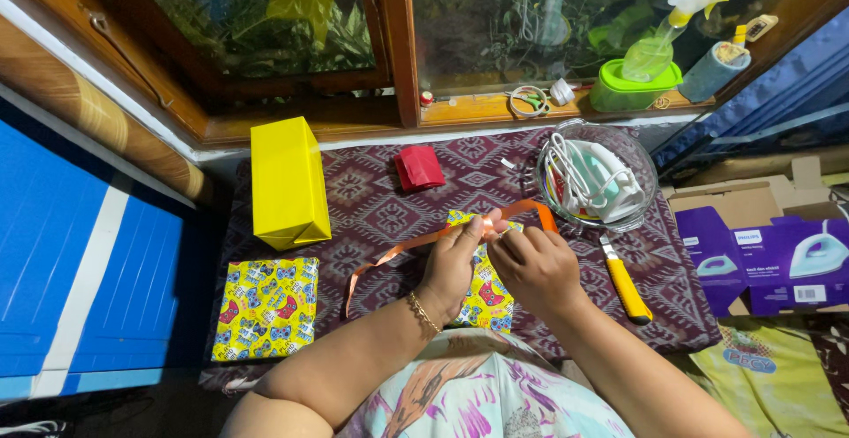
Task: The person folds a sheet of red wrapping paper on a table, opens a purple Philips iron box, removes the iron and paperwork, then wraps yellow boxes with printed wrapping paper and ties an orange ribbon around one wrapped box.
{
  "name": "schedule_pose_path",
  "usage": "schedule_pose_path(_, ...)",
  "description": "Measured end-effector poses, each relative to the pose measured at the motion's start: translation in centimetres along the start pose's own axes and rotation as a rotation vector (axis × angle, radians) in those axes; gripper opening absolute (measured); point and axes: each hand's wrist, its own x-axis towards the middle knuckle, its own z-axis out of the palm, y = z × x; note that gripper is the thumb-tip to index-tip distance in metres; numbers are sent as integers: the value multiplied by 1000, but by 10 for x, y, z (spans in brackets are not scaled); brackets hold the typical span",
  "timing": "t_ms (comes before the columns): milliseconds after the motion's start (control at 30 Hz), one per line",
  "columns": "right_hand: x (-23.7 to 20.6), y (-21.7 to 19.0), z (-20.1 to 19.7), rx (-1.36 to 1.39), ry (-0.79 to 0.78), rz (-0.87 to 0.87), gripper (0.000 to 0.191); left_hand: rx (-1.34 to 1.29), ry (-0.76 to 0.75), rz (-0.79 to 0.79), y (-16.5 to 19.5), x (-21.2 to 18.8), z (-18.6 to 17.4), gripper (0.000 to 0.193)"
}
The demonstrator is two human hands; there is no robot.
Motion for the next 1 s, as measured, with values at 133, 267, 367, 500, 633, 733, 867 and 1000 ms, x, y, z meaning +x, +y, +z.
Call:
schedule_pose_path(133,-5,1,1,-7,16,-9,23,20,26,-113,5,-1,5,41)
schedule_pose_path(267,-14,-9,8,305,-98,381,20,34,0,-38,13,0,4,40)
schedule_pose_path(367,-14,-4,23,1406,-113,989,24,-9,-62,-6,19,1,1,39)
schedule_pose_path(500,-26,11,32,1686,-368,1222,32,170,-202,101,21,-2,0,42)
schedule_pose_path(633,-34,10,41,1569,-366,942,24,-8,-228,-22,25,-4,0,44)
schedule_pose_path(733,-33,8,38,1206,-321,748,18,-152,-226,-132,32,-5,-2,57)
schedule_pose_path(867,-26,12,29,1019,-189,542,15,-131,-239,-187,37,-9,-2,59)
schedule_pose_path(1000,-23,18,29,633,-91,283,17,-114,-212,-215,32,-12,-4,59)
